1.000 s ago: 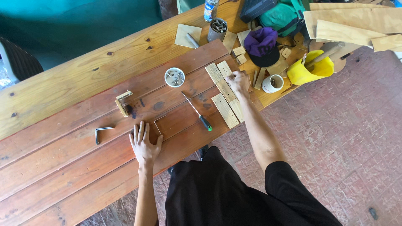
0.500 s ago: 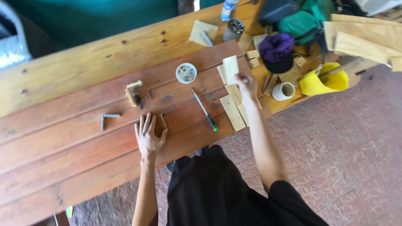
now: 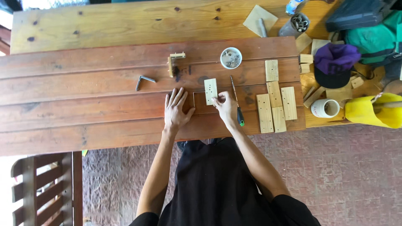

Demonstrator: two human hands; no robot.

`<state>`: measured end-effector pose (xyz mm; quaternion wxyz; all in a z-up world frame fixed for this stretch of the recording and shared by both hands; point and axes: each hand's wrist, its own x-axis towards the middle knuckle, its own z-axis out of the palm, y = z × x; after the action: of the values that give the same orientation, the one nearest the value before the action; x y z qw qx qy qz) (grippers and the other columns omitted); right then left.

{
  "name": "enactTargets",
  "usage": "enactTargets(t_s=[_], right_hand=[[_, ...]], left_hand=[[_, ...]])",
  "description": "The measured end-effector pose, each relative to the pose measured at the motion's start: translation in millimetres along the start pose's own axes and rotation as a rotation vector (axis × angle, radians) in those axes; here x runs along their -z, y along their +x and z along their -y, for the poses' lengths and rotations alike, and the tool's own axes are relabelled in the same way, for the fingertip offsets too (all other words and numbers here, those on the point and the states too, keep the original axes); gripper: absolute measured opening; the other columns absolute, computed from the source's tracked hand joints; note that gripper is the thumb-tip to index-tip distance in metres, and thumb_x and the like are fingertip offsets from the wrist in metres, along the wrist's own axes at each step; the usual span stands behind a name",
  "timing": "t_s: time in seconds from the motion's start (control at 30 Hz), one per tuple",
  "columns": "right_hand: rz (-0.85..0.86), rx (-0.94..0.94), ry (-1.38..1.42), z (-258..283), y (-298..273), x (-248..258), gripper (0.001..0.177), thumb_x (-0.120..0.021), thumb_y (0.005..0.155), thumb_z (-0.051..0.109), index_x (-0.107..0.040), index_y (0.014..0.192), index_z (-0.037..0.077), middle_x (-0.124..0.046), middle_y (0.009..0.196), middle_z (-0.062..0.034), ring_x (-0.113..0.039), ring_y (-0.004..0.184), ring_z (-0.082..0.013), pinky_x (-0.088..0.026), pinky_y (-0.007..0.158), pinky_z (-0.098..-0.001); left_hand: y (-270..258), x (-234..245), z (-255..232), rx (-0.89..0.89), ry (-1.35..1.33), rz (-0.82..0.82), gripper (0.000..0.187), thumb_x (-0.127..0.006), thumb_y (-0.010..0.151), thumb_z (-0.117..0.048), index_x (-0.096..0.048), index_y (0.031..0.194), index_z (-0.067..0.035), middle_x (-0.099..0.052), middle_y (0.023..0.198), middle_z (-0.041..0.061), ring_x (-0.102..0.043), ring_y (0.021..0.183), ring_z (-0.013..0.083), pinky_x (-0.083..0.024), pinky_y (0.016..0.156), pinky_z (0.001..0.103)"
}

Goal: The person assembles small wooden blocks using metal brackets and screws. They align the pieces, insert screws, and tighten them with a screwdriver on a wooden workbench.

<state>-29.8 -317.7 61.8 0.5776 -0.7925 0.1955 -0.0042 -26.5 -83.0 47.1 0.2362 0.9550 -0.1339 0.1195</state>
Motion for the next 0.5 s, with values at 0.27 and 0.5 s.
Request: enactTargets(t_s=[0.27,0.5], right_hand=[[-0.045,0.235,-0.310,-10,-2,-3,0.029,-0.081,0.091,0.029,-0.068,0.111,0.013,-0.075,0.087,-0.0124,-0.075,0.071,-0.0281,-0.059,0.059,-0.0399],[-0.114,0.399,-0.456,-9,-15,-6,0.033,-0.074,0.096,0.035,-0.065,0.113,0.009,-0.065,0.092,-0.0137,-0.072,0.073,-0.0359,-0.059,0.057,-0.0474]], left_hand=[[3,3,-2,-0.002,0.015,0.119,0.092,-0.081,0.071,-0.055,-0.052,0.152,-0.024,-0.046,0.161,0.002,-0.033,0.152,0.0320,-0.023,0.124,0.060],[17,-7,7,-0.109,-0.087,0.261,0.091,-0.076,0.075,-0.060,-0.046,0.155,-0.031,-0.050,0.157,-0.007,-0.028,0.155,0.0302,-0.017,0.123,0.065]])
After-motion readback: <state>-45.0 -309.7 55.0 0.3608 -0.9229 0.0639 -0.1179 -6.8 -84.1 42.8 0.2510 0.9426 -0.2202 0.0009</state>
